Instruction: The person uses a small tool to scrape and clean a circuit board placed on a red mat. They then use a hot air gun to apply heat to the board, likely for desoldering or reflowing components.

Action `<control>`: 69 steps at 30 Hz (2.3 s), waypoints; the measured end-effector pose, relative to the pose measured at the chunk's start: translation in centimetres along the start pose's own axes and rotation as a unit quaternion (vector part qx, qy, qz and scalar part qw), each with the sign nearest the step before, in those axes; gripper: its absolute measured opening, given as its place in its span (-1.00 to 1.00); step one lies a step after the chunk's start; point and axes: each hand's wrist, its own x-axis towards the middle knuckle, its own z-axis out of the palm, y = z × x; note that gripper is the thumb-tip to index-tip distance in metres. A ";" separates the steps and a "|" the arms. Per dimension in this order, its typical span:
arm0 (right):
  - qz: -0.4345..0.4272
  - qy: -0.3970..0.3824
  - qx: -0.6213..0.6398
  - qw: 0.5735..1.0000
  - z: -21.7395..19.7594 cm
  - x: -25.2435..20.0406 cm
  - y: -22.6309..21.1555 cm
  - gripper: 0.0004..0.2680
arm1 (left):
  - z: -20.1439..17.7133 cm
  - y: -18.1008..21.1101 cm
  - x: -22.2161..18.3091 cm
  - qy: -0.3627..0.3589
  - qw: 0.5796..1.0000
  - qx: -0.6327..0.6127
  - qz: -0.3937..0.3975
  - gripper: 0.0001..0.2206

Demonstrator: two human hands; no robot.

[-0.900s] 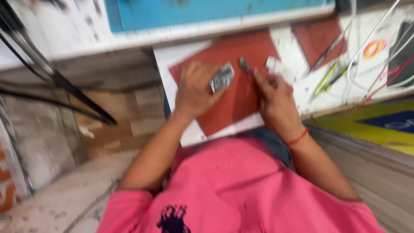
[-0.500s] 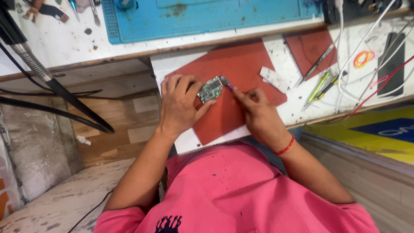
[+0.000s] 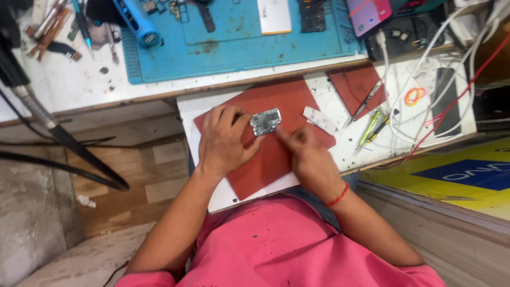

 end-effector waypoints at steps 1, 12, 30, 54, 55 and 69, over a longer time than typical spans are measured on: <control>0.002 0.020 -0.009 1.000 -0.1 0.1 0.0 -0.57 | 0.2 -0.2 0.0 -0.010 1.000 -0.006 0.000 -0.57; -0.060 -0.039 -0.017 0.997 -0.1 0.0 -1.3 -0.57 | -1.1 0.6 0.1 0.003 1.000 -0.014 0.009 -0.57; 0.023 -0.001 0.011 1.000 -1.0 1.8 -1.2 -0.60 | -1.2 0.5 1.1 0.010 1.000 -0.028 -0.005 -0.58; -0.044 -0.024 0.016 0.999 0.2 0.7 -0.8 -0.59 | -0.5 -0.1 0.4 0.007 1.000 -0.021 -0.005 -0.58; -0.008 -0.006 0.008 1.000 0.4 0.3 -0.8 -0.61 | -0.5 -0.1 0.1 0.009 1.000 -0.023 0.000 -0.59; -0.028 -0.019 -0.008 0.999 -0.1 2.0 -1.3 -0.61 | -0.4 -0.5 0.4 -0.002 0.999 -0.029 -0.016 -0.53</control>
